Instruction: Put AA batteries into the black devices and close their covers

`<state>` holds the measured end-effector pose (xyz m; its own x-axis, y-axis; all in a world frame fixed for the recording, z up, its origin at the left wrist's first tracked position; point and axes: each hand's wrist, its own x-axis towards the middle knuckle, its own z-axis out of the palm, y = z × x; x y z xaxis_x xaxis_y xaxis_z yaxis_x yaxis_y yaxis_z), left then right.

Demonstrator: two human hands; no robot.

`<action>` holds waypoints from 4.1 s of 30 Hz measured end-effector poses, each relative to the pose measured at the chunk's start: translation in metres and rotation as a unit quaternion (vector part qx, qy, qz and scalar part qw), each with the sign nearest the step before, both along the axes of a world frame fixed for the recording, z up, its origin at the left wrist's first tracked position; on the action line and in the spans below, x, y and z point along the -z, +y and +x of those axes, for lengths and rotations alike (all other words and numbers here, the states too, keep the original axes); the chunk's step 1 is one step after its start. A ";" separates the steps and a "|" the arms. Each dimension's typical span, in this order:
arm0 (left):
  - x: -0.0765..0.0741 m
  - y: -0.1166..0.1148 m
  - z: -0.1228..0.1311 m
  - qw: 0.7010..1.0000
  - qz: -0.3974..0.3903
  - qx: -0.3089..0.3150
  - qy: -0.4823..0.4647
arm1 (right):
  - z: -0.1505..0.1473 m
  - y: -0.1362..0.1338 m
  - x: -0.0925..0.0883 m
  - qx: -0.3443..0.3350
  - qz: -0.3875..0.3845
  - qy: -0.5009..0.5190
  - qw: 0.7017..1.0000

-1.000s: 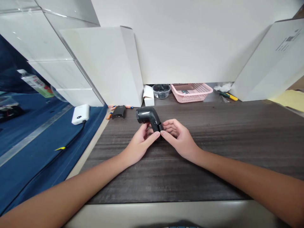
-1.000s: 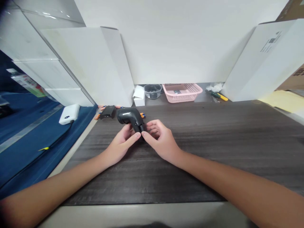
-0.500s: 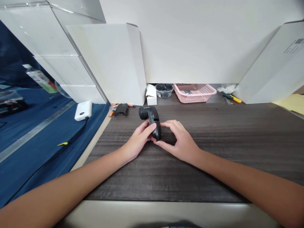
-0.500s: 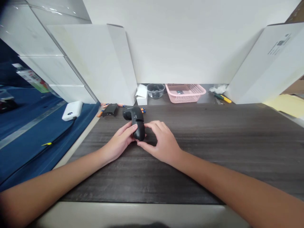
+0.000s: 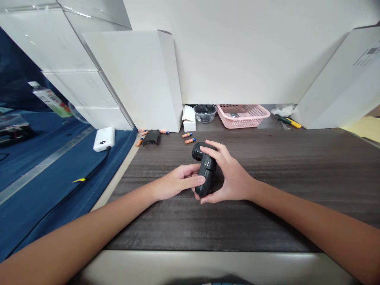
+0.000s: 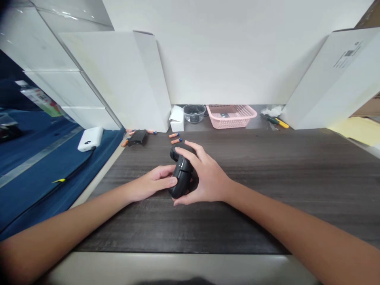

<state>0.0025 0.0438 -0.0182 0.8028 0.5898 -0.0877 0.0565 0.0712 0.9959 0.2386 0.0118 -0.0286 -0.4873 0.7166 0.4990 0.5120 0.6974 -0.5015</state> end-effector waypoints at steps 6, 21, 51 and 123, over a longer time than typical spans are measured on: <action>0.002 0.004 -0.001 1.000 -0.010 0.010 0.002 | 0.001 0.000 -0.003 0.005 0.001 -0.002 1.000; 0.003 0.002 -0.001 0.998 -0.059 0.012 -0.012 | -0.002 -0.003 -0.004 0.013 0.023 0.007 1.000; 0.005 0.000 0.007 0.944 0.131 -0.281 -0.110 | -0.011 0.000 0.014 -0.123 -0.247 0.257 0.926; -0.017 -0.038 -0.005 0.842 0.488 -0.196 -0.124 | 0.005 -0.014 -0.022 0.033 0.100 0.180 0.978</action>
<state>-0.0024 0.0054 -0.0011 0.4526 0.5072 0.7334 0.0001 -0.8225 0.5687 0.2440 -0.0026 -0.0068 -0.2101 0.6108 0.7634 0.3754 0.7713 -0.5139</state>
